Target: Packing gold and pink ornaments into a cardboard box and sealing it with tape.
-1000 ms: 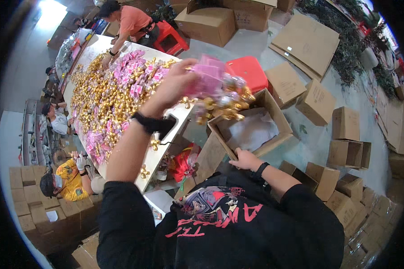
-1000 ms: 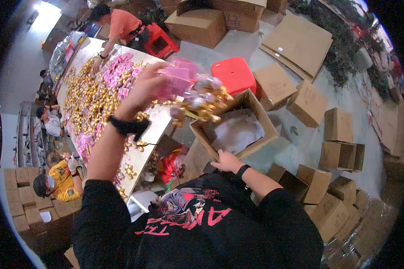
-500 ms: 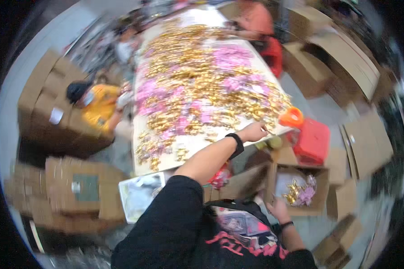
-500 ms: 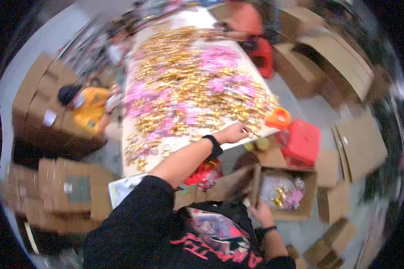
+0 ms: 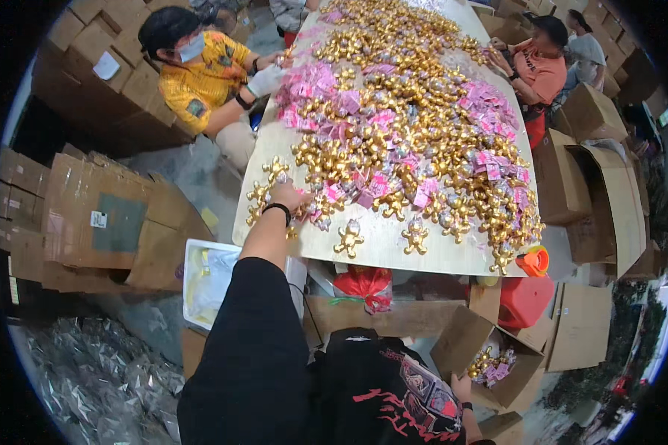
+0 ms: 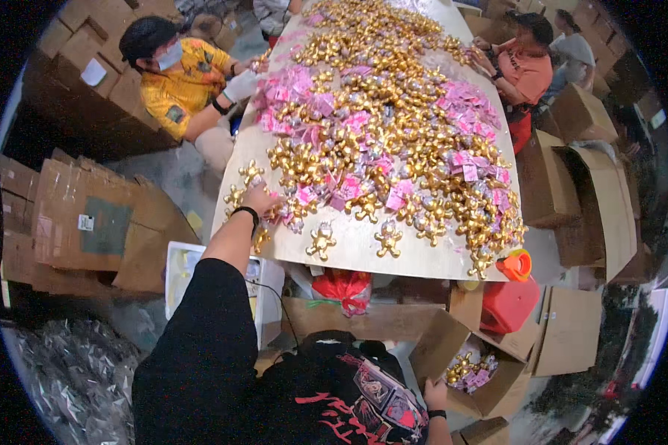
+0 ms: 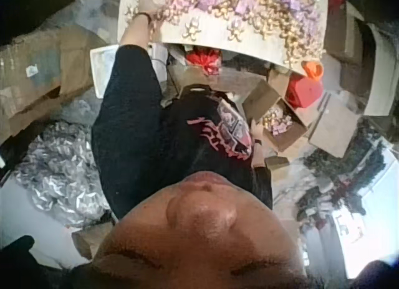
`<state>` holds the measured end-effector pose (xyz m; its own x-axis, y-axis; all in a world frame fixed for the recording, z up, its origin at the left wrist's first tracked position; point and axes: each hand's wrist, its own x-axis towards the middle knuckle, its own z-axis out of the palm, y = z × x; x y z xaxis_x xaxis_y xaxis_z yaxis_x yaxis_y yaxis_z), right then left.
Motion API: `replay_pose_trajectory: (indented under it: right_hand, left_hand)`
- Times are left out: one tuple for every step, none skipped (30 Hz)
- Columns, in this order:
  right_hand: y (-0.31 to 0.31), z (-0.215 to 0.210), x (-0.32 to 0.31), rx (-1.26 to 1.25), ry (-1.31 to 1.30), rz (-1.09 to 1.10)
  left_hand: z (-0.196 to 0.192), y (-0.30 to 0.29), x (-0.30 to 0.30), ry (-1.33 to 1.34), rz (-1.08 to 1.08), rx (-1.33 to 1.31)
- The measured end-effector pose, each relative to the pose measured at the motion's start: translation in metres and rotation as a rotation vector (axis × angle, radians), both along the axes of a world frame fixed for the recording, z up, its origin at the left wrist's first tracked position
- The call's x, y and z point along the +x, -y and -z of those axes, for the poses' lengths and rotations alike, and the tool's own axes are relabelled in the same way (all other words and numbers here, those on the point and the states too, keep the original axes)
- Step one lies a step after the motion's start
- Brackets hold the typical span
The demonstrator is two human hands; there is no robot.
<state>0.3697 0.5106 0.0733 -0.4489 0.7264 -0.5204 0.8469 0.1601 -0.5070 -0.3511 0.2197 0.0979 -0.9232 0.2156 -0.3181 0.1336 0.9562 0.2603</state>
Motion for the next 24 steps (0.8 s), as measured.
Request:
replay_pose_trajectory:
  right_hand:
    - [-0.007,0.02,0.014,0.009,0.043,-0.033]
    - [-0.012,0.029,0.02,0.014,0.062,-0.036]
    - [-0.02,0.041,0.022,-0.008,0.154,-0.106]
    - [-0.019,0.035,0.031,0.001,0.252,-0.112]
    - [-0.013,0.023,0.011,-0.066,0.215,-0.011]
    - [-0.011,0.02,0.005,-0.052,0.188,0.0]
    - [-0.011,0.016,-0.001,-0.093,0.164,-0.021]
    - [-0.011,0.011,-0.002,-0.123,0.146,-0.019]
    - [-0.011,0.009,-0.003,-0.112,0.146,-0.009]
    - [-0.01,0.009,0.0,-0.098,0.151,-0.01]
    - [-0.012,0.017,0.004,-0.095,0.156,-0.026]
    - [-0.011,0.032,0.009,-0.043,0.226,-0.041]
    - [-0.01,0.031,0.015,-0.048,0.154,-0.005]
    - [-0.011,0.03,0.009,-0.074,0.079,-0.008]
    - [-0.01,0.019,0.001,-0.07,0.073,0.011]
    - [-0.006,0.0,-0.018,-0.142,0.085,-0.017]
    - [-0.006,-0.013,-0.019,-0.183,0.117,0.012]
    - [-0.009,0.005,0.001,-0.173,0.106,0.048]
    - [-0.016,0.048,0.03,-0.129,0.09,-0.004]
    - [-0.018,0.077,0.045,-0.087,0.077,-0.053]
    - [-0.009,0.041,0.025,-0.108,-0.158,-0.048]
    - [-0.011,0.024,0.022,-0.099,-0.16,-0.014]
    - [-0.01,0.017,0.015,-0.088,-0.163,-0.025]
    - [-0.008,0.019,0.008,-0.083,-0.165,-0.038]
  left_hand:
    - [0.004,-0.007,-0.002,0.028,0.032,-0.03]
    - [0.004,-0.011,0.0,0.051,0.061,-0.062]
    - [-0.027,-0.013,0.024,0.053,0.029,0.052]
    - [-0.041,-0.049,0.034,-0.012,-0.009,-0.1]
    - [-0.018,-0.036,0.034,-0.134,-0.031,-0.077]
    - [0.004,-0.034,0.034,-0.255,-0.037,-0.051]
    - [0.024,-0.03,0.036,-0.464,-0.001,-0.064]
    - [0.021,-0.04,0.036,-0.46,0.003,-0.052]
    - [0.015,-0.051,0.031,-0.257,0.092,-0.062]
    - [0.006,-0.062,0.027,-0.058,0.184,-0.074]
    - [-0.008,-0.067,0.03,-0.08,0.124,-0.136]
    - [-0.023,-0.065,0.035,-0.101,0.096,-0.083]
    - [-0.011,-0.076,0.021,-0.131,0.059,0.015]
    - [-0.001,-0.06,0.008,-0.16,-0.013,0.087]
    - [-0.006,-0.064,0.008,-0.089,0.033,0.166]
    - [0.007,-0.03,-0.001,-0.037,0.057,0.284]
    - [-0.004,-0.054,0.004,0.058,0.084,0.225]
    - [-0.025,-0.078,0.011,0.142,0.112,0.163]
    - [-0.031,-0.084,0.014,0.161,0.095,0.07]
    - [-0.031,-0.089,0.021,0.13,0.074,-0.021]
    - [-0.029,-0.092,0.031,0.098,0.1,-0.05]
    - [-0.03,-0.104,0.04,0.072,0.146,-0.067]
    - [-0.014,-0.096,0.042,-0.023,0.073,-0.049]
    - [0.007,-0.083,0.039,-0.118,-0.002,-0.035]
